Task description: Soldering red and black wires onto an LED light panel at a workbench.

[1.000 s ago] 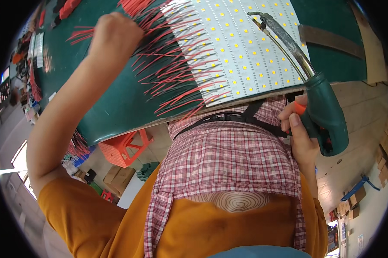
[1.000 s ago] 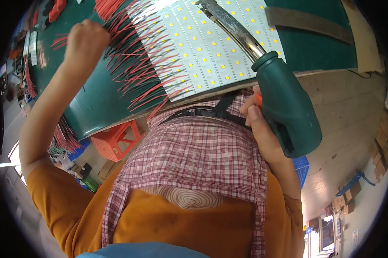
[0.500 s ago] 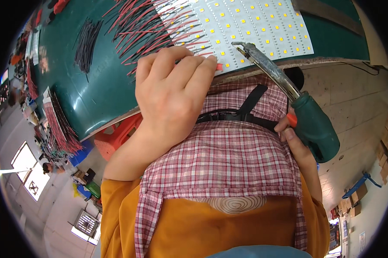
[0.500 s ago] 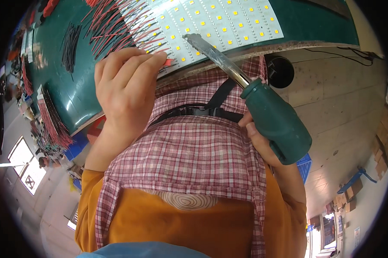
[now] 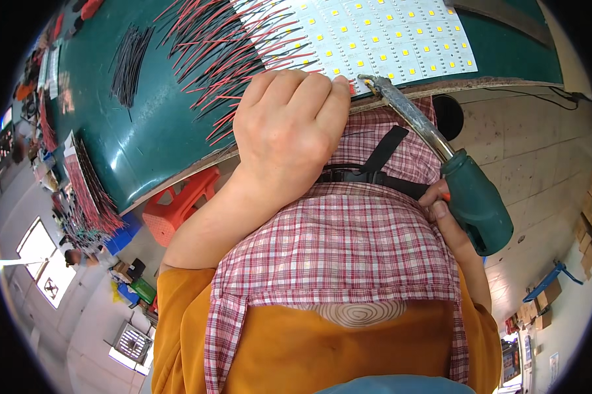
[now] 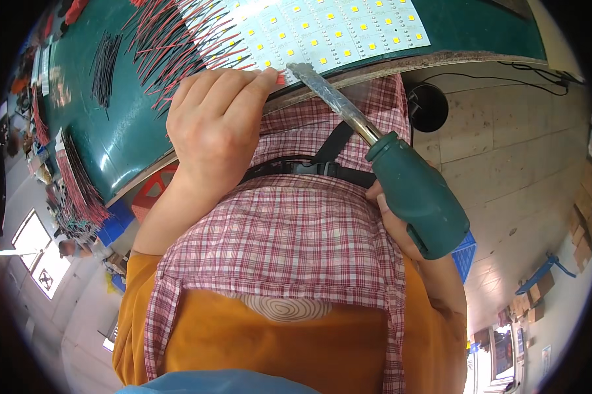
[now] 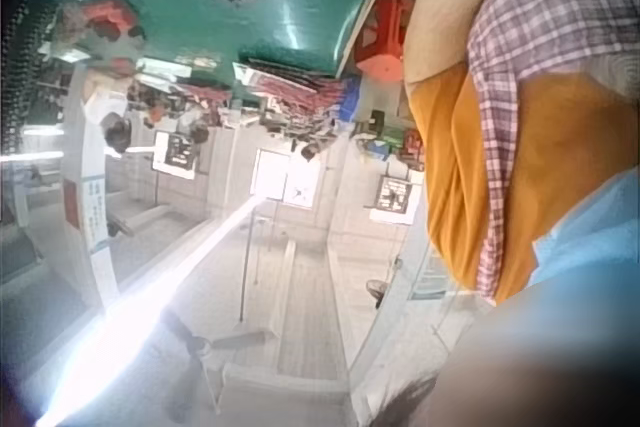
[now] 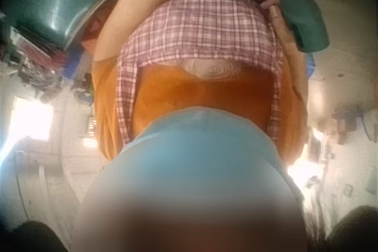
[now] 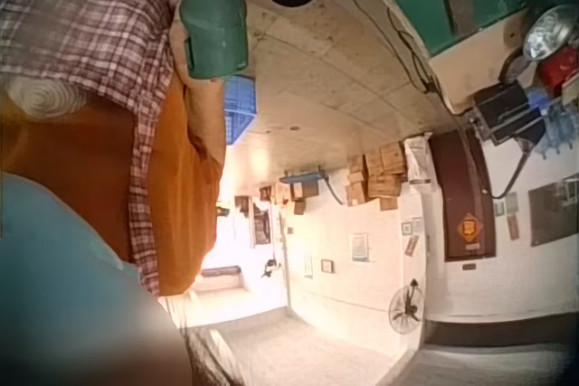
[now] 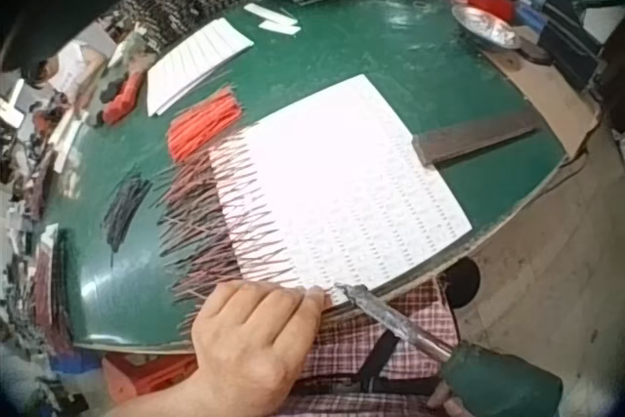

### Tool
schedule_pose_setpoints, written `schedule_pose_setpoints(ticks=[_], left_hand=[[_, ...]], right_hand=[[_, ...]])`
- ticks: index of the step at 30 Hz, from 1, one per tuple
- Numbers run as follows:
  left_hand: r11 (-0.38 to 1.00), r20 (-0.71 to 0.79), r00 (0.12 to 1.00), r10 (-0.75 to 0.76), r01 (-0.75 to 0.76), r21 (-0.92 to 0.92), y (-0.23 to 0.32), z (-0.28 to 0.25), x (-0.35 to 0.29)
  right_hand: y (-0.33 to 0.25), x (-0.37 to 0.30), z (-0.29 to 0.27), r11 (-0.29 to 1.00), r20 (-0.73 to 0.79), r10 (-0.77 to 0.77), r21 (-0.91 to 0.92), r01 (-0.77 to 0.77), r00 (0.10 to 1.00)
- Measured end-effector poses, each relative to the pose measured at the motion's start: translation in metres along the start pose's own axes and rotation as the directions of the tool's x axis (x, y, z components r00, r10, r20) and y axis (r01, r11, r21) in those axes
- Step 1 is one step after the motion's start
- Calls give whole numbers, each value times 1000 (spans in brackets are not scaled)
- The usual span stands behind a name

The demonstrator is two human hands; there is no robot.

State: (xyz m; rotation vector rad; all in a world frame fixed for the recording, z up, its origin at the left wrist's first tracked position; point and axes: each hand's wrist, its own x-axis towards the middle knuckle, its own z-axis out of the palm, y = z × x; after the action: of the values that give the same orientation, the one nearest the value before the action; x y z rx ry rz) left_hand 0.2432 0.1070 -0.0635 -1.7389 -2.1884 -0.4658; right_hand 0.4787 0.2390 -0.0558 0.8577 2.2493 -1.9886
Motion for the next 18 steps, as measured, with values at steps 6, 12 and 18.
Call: schedule_pose_setpoints(ticks=[6, 12, 18], left_hand=[[1000, -48, 999, 13, -13, -9, 4, 4, -2], [1000, -15, 1000, -10, 10, 1, 7, 1, 1], [1000, -3, 1000, -10, 10, 5, 9, 0, 1]], right_hand=[[2, -3, 3, 983, -27, 25, -181, -30, 999], [0, -6, 1, 980, -23, 67, -189, -70, 998], [-5, -4, 0, 989, -29, 125, -71, -127, 992]])
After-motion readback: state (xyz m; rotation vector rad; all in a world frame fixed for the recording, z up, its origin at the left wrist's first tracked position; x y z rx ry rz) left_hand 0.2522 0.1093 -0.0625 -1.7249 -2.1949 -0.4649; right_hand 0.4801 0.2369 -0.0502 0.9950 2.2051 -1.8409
